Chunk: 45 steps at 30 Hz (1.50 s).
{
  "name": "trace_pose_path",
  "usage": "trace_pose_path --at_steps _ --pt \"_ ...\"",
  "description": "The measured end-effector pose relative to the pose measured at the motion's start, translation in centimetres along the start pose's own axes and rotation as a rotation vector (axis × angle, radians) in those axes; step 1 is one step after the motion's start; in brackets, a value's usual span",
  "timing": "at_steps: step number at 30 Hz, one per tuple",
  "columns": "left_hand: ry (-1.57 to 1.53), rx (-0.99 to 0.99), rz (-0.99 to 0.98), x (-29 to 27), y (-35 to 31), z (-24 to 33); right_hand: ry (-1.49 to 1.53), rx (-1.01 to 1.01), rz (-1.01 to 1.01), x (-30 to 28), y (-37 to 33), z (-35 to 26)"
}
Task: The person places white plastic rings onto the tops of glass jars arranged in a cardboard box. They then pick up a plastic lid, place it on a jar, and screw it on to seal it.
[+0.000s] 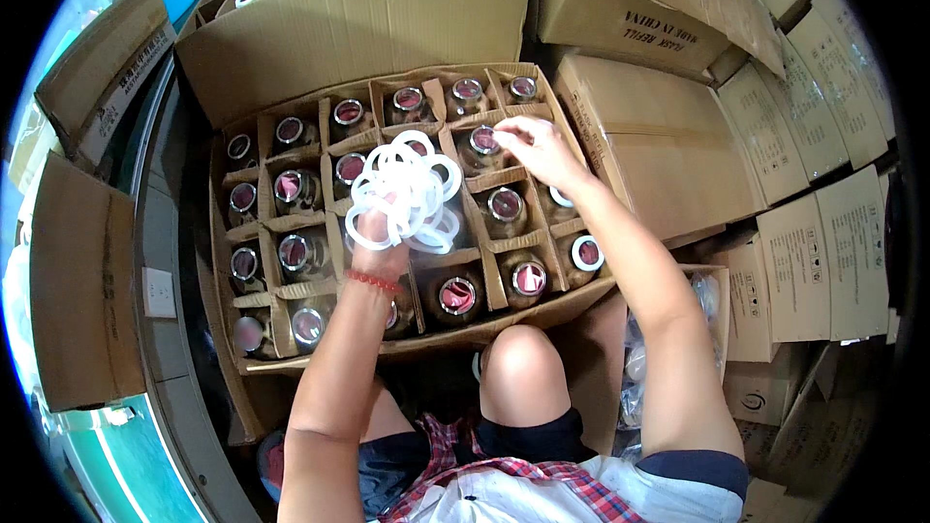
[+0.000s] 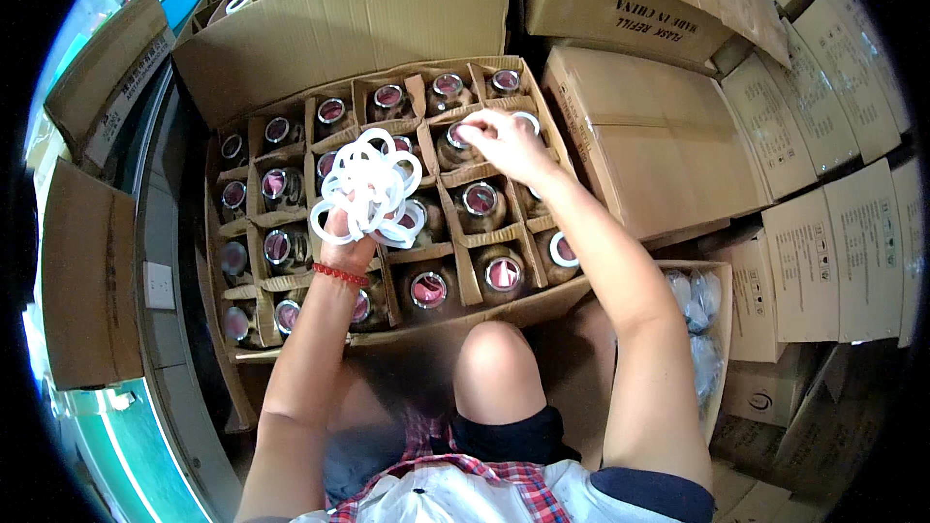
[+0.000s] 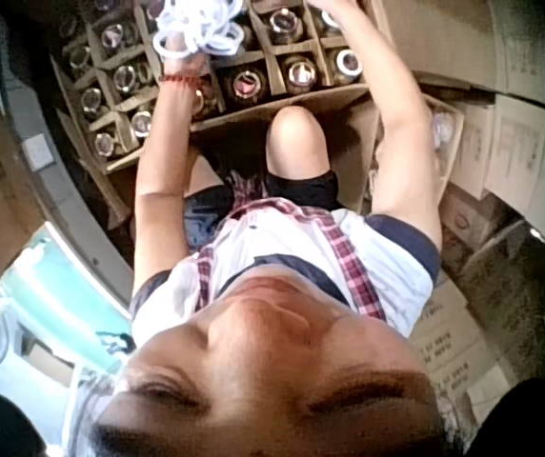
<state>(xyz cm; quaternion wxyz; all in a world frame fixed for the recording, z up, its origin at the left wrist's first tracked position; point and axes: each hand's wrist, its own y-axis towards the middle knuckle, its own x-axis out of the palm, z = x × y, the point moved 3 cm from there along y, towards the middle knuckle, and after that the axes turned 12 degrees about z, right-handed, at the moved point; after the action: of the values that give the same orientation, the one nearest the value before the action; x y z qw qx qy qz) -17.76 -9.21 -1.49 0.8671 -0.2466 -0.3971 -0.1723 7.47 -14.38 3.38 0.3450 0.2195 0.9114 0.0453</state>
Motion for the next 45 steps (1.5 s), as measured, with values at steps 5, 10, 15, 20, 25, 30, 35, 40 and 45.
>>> trace_pose_path --at_steps 5,10,15,20,25,30,35,40,45 --pt "-0.077 -0.002 0.005 -1.4 1.2 -1.7 0.287 0.254 -0.337 3.1 -2.3 -5.6" --pt "-0.103 -0.010 0.106 -1.7 2.7 -1.1 0.521 0.423 -0.300 2.8 -1.4 -5.2" --pt "-0.206 0.013 0.041 -1.7 2.4 0.1 0.932 0.530 -0.256 2.2 0.0 -2.6" --pt "-0.201 0.042 0.113 -2.4 2.1 2.2 0.579 0.383 0.222 -1.3 5.5 2.0" --pt "-0.222 0.040 -0.010 -1.3 2.2 2.1 -0.118 -0.103 0.664 -5.0 12.0 12.2" --pt "-0.297 0.018 0.032 -2.3 2.0 3.0 -0.755 -0.223 0.200 -1.3 11.3 12.9" --pt "-0.334 0.017 -0.004 -1.8 1.7 3.4 -0.700 -0.259 0.105 -1.6 10.1 11.8" --pt "-0.334 -0.004 -0.111 -2.0 1.7 3.3 -0.703 -0.330 0.191 -1.1 10.9 12.6" --pt "-0.330 0.020 -0.089 -2.3 1.6 3.7 -0.872 -0.261 0.039 -0.4 12.1 10.9"
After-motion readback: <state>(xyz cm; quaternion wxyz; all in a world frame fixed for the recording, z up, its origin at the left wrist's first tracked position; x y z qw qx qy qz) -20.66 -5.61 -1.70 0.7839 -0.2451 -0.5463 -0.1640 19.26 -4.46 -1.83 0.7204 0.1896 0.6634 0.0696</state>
